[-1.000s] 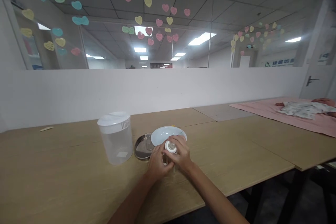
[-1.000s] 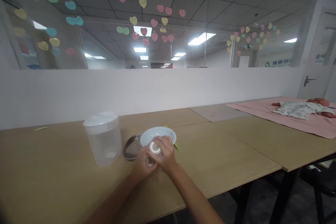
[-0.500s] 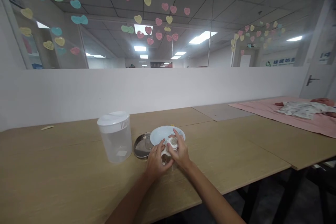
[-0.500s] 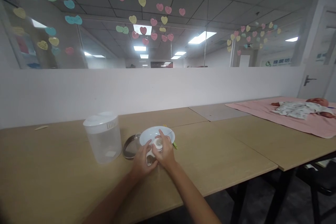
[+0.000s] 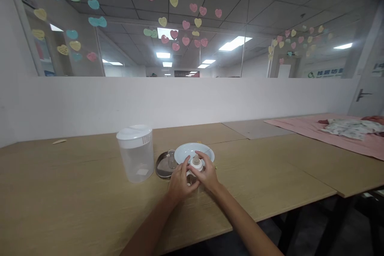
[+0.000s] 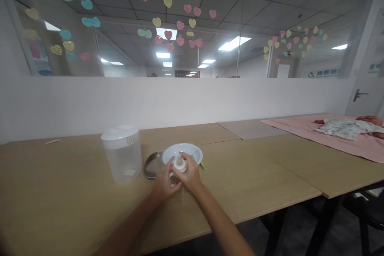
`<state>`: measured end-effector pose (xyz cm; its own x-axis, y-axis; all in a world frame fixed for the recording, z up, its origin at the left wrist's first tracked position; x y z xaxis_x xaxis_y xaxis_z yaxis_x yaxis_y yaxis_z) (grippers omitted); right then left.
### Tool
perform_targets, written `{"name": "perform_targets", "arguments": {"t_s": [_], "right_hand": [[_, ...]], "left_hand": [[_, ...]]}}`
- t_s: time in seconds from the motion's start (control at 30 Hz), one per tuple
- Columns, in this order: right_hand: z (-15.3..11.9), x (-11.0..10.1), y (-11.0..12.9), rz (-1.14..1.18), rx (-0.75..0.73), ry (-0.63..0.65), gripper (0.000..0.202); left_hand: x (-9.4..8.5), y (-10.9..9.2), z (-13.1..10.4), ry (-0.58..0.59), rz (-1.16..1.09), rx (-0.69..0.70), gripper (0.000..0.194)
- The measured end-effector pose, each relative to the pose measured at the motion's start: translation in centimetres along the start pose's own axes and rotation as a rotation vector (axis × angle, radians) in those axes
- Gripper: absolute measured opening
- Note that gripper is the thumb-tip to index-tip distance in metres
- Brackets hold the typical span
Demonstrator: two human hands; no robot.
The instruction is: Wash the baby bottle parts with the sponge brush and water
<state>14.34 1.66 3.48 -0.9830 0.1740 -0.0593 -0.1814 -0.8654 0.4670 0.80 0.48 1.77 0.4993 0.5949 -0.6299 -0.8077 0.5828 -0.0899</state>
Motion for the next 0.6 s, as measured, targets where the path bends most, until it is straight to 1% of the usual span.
{"name": "perform_targets", "arguments": {"t_s": [0.07, 0.13, 0.23, 0.37, 0.43, 0.6], "right_hand": [[-0.03, 0.01, -0.10, -0.014, -0.012, 0.007, 0.029], [-0.02, 0.03, -0.14, -0.024, -0.019, 0.019, 0.019], [-0.13, 0.09, -0.27, 0.003, 0.032, -0.014, 0.019], [-0.56, 0.47, -0.62, 0.103, 0.105, -0.038, 0.023], [-0.73, 0.63, -0.79, 0.126, 0.109, -0.045, 0.022], [-0.81, 0.63, -0.83, 0.149, 0.064, -0.056, 0.018]], "left_hand": [[-0.11, -0.04, 0.07, 0.011, -0.003, 0.008, 0.085], [-0.19, -0.05, 0.10, 0.022, 0.002, 0.022, 0.085], [-0.14, 0.02, 0.06, 0.036, 0.019, 0.032, 0.082], [0.01, 0.18, 0.03, 0.033, 0.040, 0.036, 0.076], [0.02, 0.19, 0.04, 0.037, 0.033, 0.046, 0.075], [-0.15, 0.02, 0.04, 0.049, 0.019, 0.046, 0.074]]}}
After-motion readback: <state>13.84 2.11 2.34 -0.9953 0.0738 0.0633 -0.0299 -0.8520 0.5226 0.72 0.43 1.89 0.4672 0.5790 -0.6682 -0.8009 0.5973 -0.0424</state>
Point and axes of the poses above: each hand's wrist, its own z-axis towards the middle knuckle, its own x-axis out of the palm, y = z × x, the point moved 2 cm from there along z, towards the middle knuckle, and after that the axes turned 15 degrees about z, right-handed, at the moved point
